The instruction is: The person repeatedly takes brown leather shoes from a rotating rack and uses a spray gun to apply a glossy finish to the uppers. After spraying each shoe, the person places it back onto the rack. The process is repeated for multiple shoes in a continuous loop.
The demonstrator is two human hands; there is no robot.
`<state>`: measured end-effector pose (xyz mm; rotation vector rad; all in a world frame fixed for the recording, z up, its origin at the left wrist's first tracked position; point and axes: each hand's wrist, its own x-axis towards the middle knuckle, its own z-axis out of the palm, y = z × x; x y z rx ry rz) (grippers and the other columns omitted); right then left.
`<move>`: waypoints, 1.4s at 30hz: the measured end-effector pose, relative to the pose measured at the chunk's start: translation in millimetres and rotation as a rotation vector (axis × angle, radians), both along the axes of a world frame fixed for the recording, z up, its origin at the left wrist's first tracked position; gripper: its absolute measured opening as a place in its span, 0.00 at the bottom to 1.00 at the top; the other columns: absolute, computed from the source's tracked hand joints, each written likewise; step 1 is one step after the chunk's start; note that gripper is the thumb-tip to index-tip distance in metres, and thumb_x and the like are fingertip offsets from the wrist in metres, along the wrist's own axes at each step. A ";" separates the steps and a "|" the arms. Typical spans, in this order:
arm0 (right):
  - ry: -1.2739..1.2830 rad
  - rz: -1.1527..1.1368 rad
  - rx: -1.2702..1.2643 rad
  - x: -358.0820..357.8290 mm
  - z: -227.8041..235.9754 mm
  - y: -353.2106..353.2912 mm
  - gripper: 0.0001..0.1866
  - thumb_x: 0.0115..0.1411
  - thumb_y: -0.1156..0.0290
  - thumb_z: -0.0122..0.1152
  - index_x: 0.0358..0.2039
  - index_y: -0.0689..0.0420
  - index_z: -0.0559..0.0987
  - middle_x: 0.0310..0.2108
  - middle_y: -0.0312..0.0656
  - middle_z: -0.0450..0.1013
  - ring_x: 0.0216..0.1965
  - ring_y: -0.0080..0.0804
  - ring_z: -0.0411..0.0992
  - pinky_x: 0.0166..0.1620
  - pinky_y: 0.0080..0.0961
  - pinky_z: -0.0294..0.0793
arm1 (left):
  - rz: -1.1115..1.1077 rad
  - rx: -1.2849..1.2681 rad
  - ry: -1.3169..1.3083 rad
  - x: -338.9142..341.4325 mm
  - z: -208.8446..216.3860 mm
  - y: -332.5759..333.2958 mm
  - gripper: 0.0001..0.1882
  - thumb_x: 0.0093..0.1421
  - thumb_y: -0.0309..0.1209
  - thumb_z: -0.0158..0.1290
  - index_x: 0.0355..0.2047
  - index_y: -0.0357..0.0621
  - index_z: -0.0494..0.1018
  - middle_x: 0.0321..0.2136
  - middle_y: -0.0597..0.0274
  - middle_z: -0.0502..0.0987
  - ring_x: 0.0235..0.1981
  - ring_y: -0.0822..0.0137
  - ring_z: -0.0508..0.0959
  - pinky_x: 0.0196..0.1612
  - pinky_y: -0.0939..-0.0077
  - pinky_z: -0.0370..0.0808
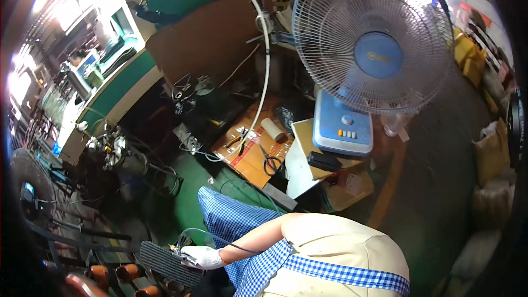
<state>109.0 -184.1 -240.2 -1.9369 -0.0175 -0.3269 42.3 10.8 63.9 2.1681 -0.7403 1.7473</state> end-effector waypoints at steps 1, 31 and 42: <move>0.025 0.021 0.068 -1.4 14.4 2.3 0.19 0.70 0.61 0.59 0.58 0.52 0.74 0.38 0.46 0.75 0.38 0.44 0.76 0.40 0.39 0.75 | -0.095 -0.004 0.091 5.7 -21.8 5.6 0.22 0.70 0.40 0.54 0.22 0.38 0.71 0.25 0.46 0.72 0.29 0.44 0.73 0.37 0.47 0.72; -0.140 -0.072 0.123 -28.9 32.3 -10.1 0.11 0.64 0.67 0.62 0.39 0.62 0.77 0.33 0.56 0.72 0.38 0.56 0.73 0.41 0.46 0.74 | -0.577 0.003 1.015 27.5 -139.2 -51.4 0.12 0.51 0.20 0.68 0.35 0.36 0.78 0.42 0.54 0.77 0.56 0.43 0.75 0.60 0.52 0.70; 0.049 0.014 -0.006 -37.5 28.9 -58.1 0.10 0.62 0.70 0.66 0.43 0.58 0.79 0.37 0.47 0.77 0.37 0.49 0.78 0.41 0.39 0.79 | -0.465 0.094 1.083 28.0 -122.5 -26.7 0.12 0.50 0.27 0.71 0.30 0.40 0.78 0.37 0.55 0.79 0.51 0.47 0.78 0.55 0.56 0.75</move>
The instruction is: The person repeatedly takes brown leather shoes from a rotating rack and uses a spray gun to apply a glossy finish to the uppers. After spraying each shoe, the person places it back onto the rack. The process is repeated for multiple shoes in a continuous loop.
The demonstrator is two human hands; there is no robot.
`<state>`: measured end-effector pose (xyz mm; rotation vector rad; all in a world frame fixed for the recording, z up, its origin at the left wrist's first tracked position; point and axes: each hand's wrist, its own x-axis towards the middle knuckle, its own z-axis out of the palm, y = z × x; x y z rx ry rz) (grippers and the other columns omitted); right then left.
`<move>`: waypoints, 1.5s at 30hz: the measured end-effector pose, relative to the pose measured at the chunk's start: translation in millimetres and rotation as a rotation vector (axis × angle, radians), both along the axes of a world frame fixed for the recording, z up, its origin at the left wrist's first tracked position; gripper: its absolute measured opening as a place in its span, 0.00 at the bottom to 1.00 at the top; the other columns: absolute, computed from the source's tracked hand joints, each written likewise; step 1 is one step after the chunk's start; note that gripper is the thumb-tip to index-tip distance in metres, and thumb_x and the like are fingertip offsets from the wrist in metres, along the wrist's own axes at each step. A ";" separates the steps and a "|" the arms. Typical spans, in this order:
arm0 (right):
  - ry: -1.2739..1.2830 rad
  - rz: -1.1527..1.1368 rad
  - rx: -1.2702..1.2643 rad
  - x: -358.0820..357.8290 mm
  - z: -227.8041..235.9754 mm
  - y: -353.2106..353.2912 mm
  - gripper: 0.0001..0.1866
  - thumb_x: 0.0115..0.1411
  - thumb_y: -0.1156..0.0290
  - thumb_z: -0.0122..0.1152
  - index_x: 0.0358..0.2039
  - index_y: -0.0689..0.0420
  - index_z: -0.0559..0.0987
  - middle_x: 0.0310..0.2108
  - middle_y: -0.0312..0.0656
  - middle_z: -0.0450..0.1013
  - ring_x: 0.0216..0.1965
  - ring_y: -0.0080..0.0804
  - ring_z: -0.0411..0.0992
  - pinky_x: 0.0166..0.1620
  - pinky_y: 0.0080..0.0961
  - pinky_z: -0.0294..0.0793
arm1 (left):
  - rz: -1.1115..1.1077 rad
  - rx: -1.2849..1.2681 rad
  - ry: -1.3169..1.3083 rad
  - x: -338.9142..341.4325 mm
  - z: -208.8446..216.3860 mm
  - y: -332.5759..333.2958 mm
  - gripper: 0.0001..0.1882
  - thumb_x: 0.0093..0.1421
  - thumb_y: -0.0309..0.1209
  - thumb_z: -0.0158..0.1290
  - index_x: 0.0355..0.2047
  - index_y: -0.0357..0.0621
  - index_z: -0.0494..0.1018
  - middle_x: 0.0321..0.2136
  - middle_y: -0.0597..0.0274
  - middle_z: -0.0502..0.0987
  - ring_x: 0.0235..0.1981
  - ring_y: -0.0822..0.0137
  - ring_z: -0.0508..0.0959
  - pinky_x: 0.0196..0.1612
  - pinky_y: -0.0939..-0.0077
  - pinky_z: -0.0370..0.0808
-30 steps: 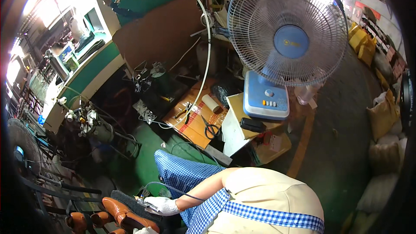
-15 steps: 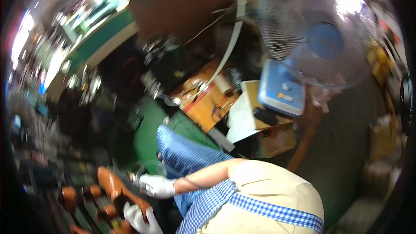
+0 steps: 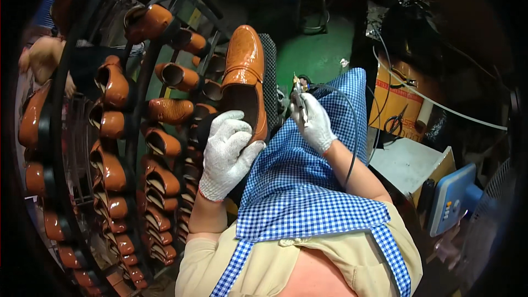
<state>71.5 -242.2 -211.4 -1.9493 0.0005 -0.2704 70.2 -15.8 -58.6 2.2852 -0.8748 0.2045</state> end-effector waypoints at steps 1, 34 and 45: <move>-0.081 -0.012 -0.157 2.4 -5.2 -4.4 0.10 0.61 0.69 0.66 0.41 0.57 0.79 0.38 0.47 0.77 0.38 0.48 0.78 0.42 0.38 0.80 | 0.010 0.011 0.006 -1.1 0.9 -1.2 0.12 0.51 0.27 0.71 0.32 0.40 0.78 0.37 0.55 0.79 0.52 0.47 0.78 0.55 0.56 0.75; 0.004 0.343 0.273 -48.6 42.4 -26.1 0.10 0.64 0.64 0.68 0.38 0.57 0.81 0.32 0.43 0.74 0.31 0.41 0.76 0.35 0.34 0.76 | 0.152 0.048 -0.219 -31.3 -11.7 18.0 0.24 0.43 0.13 0.68 0.42 0.47 0.82 0.41 0.59 0.78 0.44 0.56 0.79 0.49 0.63 0.77; -0.034 0.349 0.166 -40.5 48.3 -17.8 0.12 0.67 0.60 0.65 0.41 0.55 0.83 0.32 0.43 0.73 0.30 0.42 0.75 0.34 0.35 0.75 | 0.125 0.008 -0.145 -28.3 -9.5 22.9 0.25 0.42 0.14 0.69 0.41 0.48 0.83 0.40 0.61 0.78 0.44 0.56 0.79 0.49 0.63 0.77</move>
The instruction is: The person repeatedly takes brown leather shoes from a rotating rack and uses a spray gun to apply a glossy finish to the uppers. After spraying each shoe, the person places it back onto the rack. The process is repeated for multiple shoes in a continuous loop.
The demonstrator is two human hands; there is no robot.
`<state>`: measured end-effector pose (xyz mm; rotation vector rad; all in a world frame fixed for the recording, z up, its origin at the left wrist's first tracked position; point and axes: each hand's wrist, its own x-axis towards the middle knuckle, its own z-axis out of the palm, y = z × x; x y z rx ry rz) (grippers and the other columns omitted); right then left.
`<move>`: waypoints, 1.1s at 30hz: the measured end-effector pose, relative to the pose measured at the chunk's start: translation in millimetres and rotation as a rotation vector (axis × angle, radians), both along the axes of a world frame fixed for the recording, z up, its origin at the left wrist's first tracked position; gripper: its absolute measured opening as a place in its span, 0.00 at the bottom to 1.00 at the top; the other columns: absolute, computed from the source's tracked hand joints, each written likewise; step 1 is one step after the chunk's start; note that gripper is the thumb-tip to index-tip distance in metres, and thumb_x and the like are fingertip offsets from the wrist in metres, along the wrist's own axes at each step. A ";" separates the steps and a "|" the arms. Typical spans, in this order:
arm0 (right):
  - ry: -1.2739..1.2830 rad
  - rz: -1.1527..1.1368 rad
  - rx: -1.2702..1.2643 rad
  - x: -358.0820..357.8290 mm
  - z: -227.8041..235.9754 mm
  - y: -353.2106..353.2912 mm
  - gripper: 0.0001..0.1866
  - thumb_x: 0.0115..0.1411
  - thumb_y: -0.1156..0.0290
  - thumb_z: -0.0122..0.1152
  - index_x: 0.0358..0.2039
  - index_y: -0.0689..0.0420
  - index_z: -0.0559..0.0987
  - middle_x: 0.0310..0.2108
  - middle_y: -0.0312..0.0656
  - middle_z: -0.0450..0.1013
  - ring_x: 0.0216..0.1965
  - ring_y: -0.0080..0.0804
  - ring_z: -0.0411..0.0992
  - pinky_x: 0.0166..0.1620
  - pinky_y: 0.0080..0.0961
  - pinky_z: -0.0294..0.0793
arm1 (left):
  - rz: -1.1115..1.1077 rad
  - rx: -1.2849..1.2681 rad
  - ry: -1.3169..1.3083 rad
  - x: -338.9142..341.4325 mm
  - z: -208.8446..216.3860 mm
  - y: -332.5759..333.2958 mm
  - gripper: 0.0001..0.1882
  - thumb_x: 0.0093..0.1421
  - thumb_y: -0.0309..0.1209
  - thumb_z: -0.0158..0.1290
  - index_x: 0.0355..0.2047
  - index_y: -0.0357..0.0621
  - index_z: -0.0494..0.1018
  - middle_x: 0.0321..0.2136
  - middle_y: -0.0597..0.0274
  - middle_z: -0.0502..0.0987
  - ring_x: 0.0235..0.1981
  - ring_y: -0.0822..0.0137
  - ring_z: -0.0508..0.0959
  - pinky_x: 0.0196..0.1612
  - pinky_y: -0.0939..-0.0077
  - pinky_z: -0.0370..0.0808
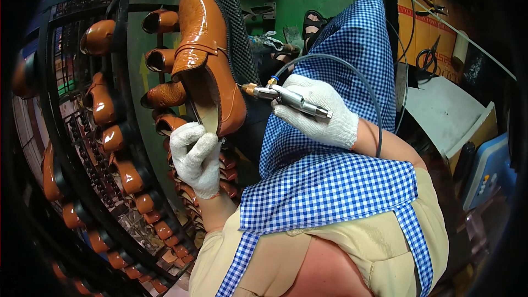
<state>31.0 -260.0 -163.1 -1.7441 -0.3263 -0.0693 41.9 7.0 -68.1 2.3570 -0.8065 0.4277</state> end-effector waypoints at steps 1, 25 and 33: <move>-0.003 -0.001 -0.024 -0.2 1.2 0.6 0.12 0.67 0.60 0.65 0.41 0.55 0.83 0.32 0.43 0.73 0.30 0.42 0.75 0.34 0.35 0.76 | -0.006 0.012 0.007 1.2 0.8 1.7 0.25 0.42 0.14 0.69 0.41 0.48 0.83 0.40 0.61 0.78 0.44 0.56 0.79 0.49 0.64 0.77; 0.036 -0.119 -0.031 -38.3 17.0 -43.9 0.10 0.63 0.63 0.69 0.31 0.55 0.81 0.26 0.41 0.73 0.27 0.39 0.75 0.30 0.33 0.75 | -0.449 0.675 -0.054 62.6 82.9 -94.5 0.25 0.40 0.26 0.70 0.43 0.49 0.85 0.42 0.60 0.82 0.50 0.54 0.82 0.53 0.59 0.81; 0.040 -0.248 -0.103 -46.4 20.9 -47.6 0.09 0.60 0.67 0.71 0.31 0.57 0.80 0.28 0.43 0.73 0.27 0.40 0.74 0.30 0.33 0.76 | -0.497 0.654 0.051 88.0 72.6 -115.3 0.28 0.43 0.23 0.70 0.48 0.47 0.78 0.49 0.54 0.81 0.57 0.46 0.79 0.64 0.44 0.74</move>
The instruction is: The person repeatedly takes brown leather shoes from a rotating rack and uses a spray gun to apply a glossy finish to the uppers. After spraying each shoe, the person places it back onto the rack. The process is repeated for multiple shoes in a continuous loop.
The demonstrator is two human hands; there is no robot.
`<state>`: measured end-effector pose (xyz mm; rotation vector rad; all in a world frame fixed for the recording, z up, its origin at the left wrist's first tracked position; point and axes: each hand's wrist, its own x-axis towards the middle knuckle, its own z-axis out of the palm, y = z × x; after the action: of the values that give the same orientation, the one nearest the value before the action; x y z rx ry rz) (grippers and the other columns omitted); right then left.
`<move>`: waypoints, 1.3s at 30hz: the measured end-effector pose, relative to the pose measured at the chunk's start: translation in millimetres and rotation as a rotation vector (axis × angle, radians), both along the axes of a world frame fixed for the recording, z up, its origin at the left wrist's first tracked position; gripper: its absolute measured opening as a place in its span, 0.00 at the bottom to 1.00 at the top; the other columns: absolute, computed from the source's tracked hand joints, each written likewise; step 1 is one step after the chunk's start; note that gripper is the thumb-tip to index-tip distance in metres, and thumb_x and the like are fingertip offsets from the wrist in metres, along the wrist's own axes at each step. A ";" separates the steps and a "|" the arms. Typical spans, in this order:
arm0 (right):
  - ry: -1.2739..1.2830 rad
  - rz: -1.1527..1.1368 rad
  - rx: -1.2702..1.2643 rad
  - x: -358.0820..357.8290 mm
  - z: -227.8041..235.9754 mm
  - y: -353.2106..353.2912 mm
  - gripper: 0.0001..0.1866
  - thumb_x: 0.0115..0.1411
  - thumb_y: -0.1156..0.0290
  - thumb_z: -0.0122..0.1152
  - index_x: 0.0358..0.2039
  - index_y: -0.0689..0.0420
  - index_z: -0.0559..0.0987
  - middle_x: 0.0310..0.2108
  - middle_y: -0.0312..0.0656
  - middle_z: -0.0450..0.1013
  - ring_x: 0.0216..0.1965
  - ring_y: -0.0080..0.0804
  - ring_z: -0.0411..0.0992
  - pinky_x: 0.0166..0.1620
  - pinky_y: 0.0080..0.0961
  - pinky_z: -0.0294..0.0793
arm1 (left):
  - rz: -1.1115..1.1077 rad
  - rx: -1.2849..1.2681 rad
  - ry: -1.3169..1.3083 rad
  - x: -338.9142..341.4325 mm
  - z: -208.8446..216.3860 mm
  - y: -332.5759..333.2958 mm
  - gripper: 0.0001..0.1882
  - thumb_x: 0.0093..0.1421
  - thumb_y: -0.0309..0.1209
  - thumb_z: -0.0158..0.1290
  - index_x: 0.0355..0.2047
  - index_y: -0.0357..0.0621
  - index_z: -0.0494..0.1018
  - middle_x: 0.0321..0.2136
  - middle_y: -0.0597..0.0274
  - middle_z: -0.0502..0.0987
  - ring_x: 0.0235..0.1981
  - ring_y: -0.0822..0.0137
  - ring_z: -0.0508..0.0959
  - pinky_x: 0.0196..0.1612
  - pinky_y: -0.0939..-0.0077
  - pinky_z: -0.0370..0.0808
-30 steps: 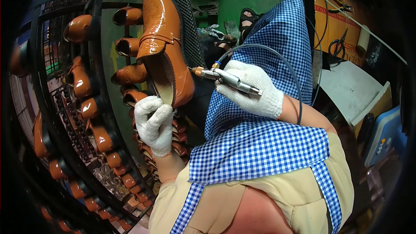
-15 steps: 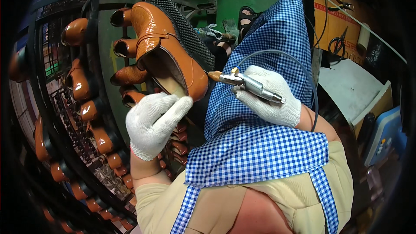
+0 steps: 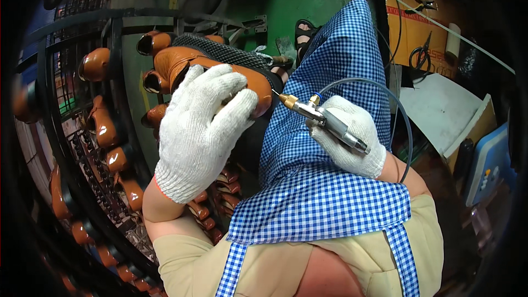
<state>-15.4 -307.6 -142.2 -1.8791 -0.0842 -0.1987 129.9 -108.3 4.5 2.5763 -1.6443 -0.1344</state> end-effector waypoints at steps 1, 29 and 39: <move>-0.005 -0.020 -0.009 2.1 0.9 -0.2 0.09 0.60 0.68 0.71 0.31 0.57 0.80 0.28 0.44 0.73 0.27 0.40 0.75 0.30 0.33 0.76 | 0.003 -0.040 0.004 2.2 -2.0 -4.1 0.29 0.44 0.23 0.70 0.50 0.47 0.77 0.49 0.52 0.80 0.55 0.45 0.79 0.63 0.46 0.75; -0.083 -0.202 0.257 126.5 -18.7 33.3 0.09 0.63 0.70 0.69 0.42 0.59 0.83 0.30 0.45 0.74 0.30 0.44 0.77 0.33 0.34 0.76 | 0.605 -0.034 -0.259 119.1 -18.7 -41.9 0.23 0.68 0.49 0.57 0.47 0.38 0.76 0.42 0.42 0.81 0.45 0.42 0.82 0.49 0.53 0.77; -0.259 -0.134 0.049 101.3 -16.8 46.3 0.07 0.60 0.76 0.71 0.37 0.60 0.81 0.28 0.44 0.72 0.26 0.39 0.74 0.30 0.31 0.74 | 0.907 -0.690 0.339 47.1 -26.3 66.2 0.23 0.75 0.36 0.51 0.65 0.39 0.67 0.51 0.61 0.73 0.50 0.69 0.74 0.58 0.70 0.73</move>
<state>85.8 -261.3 -159.0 -1.8027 -0.1292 -0.5313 176.9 -42.1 -21.8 2.2794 -0.2347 0.0537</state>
